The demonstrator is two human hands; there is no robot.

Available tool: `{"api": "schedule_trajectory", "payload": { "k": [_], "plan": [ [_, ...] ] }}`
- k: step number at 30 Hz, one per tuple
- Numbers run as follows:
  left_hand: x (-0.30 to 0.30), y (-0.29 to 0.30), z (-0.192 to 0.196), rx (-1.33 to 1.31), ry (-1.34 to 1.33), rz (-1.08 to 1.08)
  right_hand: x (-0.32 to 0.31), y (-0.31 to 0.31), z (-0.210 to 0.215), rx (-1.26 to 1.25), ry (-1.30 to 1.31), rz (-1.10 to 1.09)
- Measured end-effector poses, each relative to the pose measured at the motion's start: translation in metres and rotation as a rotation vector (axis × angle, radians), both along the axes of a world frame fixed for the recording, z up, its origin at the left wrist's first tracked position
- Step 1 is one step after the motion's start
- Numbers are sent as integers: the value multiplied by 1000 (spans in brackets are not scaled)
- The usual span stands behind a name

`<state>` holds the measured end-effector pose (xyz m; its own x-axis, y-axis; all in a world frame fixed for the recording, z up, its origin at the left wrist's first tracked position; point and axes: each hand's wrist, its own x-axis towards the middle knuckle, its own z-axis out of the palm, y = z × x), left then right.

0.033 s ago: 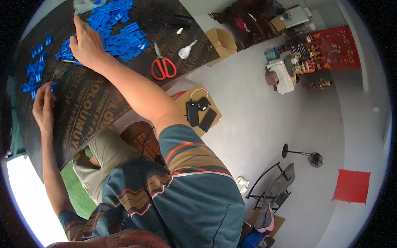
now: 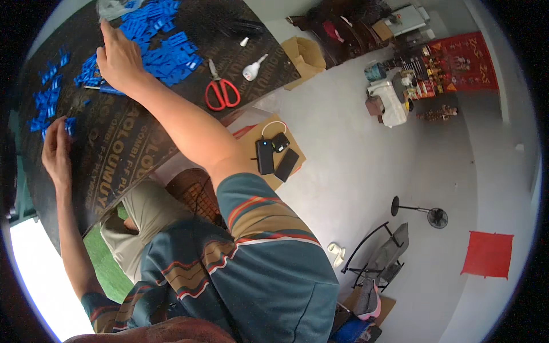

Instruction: The person assembles small blue plastic clips onto a coiled metal wire by hand.

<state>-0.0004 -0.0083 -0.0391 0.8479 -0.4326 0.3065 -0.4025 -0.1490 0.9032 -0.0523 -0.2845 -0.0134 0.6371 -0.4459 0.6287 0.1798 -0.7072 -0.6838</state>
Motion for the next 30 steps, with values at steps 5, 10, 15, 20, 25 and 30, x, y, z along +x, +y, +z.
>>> {"api": "schedule_trajectory", "payload": {
  "k": [5, 10, 15, 20, 25, 30],
  "plan": [
    [3, -8, 10, 73, -324, 237, 17, -63, -10, -327, -15, -435],
    [18, -6, -7, 192, -431, 162, 15, -115, -25, -292, 55, -663],
    [22, 0, -14, 314, -397, 189, 0, -104, -23, -264, 261, -650],
    [23, -1, -11, 256, -366, 131, 12, -73, -4, -429, -60, -554],
    [24, 1, -11, 235, -316, 138, 24, -36, 0, -526, -296, -317],
    [17, -8, -5, 250, -301, 134, 21, -23, 0, -604, -355, -241]
  ]
}}
